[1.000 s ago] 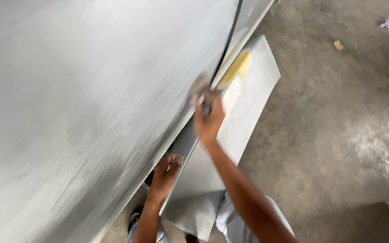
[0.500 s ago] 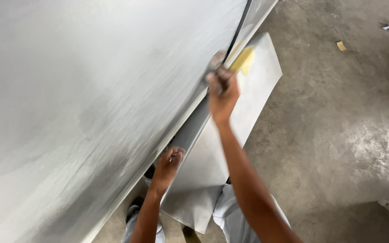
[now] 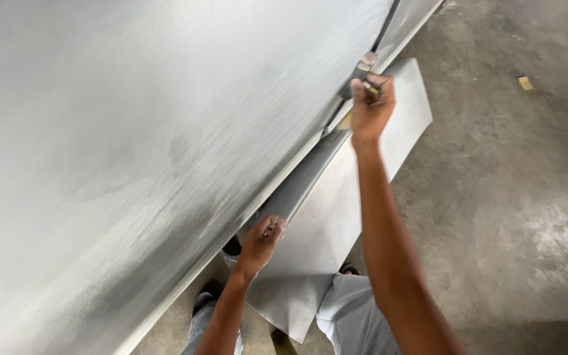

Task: The person sands the side panel of a silver car using a sanding block held in the right hand while the left hand stabilizes the surface. The person repeatedly rubs the sanding block along the panel and occasionally wipes the surface with the left hand.

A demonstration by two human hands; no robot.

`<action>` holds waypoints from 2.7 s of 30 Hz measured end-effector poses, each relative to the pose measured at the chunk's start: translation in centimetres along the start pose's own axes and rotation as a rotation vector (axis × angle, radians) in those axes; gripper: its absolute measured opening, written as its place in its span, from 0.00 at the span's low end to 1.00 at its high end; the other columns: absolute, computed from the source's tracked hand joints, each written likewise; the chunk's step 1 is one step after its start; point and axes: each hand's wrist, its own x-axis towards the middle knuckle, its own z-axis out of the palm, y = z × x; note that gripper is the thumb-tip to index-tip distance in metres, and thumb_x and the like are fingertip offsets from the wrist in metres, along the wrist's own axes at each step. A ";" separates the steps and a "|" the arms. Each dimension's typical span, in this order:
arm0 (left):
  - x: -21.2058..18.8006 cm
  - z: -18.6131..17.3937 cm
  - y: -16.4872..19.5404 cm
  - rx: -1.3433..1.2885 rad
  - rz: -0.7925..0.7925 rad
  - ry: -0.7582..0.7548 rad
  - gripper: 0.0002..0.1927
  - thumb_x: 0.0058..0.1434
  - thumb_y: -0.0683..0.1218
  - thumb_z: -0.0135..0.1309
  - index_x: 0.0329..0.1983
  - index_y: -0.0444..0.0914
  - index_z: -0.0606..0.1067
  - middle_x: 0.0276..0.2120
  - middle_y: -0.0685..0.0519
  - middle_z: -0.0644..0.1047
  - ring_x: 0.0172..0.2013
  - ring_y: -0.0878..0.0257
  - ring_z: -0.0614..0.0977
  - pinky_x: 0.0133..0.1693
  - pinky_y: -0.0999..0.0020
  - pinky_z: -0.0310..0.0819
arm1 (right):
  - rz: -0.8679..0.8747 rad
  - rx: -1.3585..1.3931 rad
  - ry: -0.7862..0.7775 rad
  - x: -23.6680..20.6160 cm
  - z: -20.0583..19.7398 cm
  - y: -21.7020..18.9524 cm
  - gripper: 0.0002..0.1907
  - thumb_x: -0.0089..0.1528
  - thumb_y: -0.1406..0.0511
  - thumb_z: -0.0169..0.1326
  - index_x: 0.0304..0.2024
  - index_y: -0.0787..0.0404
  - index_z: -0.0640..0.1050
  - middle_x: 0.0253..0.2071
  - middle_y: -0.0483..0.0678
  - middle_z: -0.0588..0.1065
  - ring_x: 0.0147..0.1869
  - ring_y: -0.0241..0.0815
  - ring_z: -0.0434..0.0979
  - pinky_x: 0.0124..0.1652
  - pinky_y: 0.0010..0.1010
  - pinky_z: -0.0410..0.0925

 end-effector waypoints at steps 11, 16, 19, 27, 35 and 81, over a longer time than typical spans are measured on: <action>0.1 0.4 -0.8 -0.099 0.069 -0.040 0.11 0.70 0.47 0.49 0.44 0.34 0.76 0.32 0.53 0.74 0.34 0.67 0.74 0.40 0.68 0.72 | -0.517 -0.216 -0.122 -7.7 1.3 -1.9 0.08 0.69 0.71 0.57 0.49 0.66 0.73 0.50 0.53 0.74 0.51 0.41 0.79 0.50 0.32 0.79; 0.2 -0.8 0.3 -0.010 -0.093 -0.009 0.12 0.68 0.51 0.49 0.49 0.39 0.74 0.36 0.60 0.76 0.37 0.71 0.80 0.42 0.69 0.75 | -0.101 0.040 -0.031 0.9 0.4 -2.0 0.07 0.68 0.72 0.59 0.43 0.62 0.73 0.34 0.44 0.75 0.34 0.31 0.72 0.34 0.23 0.68; 0.7 -0.6 0.1 -0.055 0.097 -0.015 0.14 0.70 0.50 0.50 0.46 0.36 0.78 0.32 0.52 0.76 0.35 0.65 0.76 0.41 0.66 0.73 | -0.430 -0.246 -0.023 -7.4 2.8 -5.4 0.10 0.68 0.69 0.59 0.48 0.65 0.72 0.47 0.53 0.74 0.47 0.37 0.79 0.43 0.27 0.78; 0.2 -0.8 -1.8 -0.009 -0.019 -0.021 0.14 0.70 0.52 0.49 0.44 0.35 0.74 0.35 0.50 0.76 0.37 0.61 0.76 0.43 0.63 0.74 | -0.625 -0.380 -0.171 -8.9 1.9 -5.3 0.11 0.68 0.70 0.59 0.51 0.64 0.74 0.48 0.49 0.75 0.51 0.43 0.78 0.47 0.31 0.74; -0.4 -1.8 2.6 -0.038 -0.041 0.007 0.14 0.67 0.52 0.48 0.46 0.40 0.77 0.33 0.54 0.77 0.34 0.65 0.76 0.40 0.66 0.73 | -0.107 -0.308 -0.045 -2.3 2.0 -6.1 0.11 0.71 0.63 0.59 0.45 0.61 0.71 0.29 0.45 0.69 0.26 0.32 0.65 0.26 0.21 0.60; -0.5 -0.6 -0.1 -0.093 0.070 -0.041 0.12 0.70 0.49 0.48 0.43 0.36 0.76 0.34 0.54 0.76 0.33 0.67 0.74 0.38 0.68 0.72 | -0.643 -0.430 -0.306 -8.6 1.9 -9.8 0.25 0.62 0.65 0.68 0.59 0.60 0.73 0.51 0.52 0.75 0.54 0.46 0.80 0.49 0.31 0.77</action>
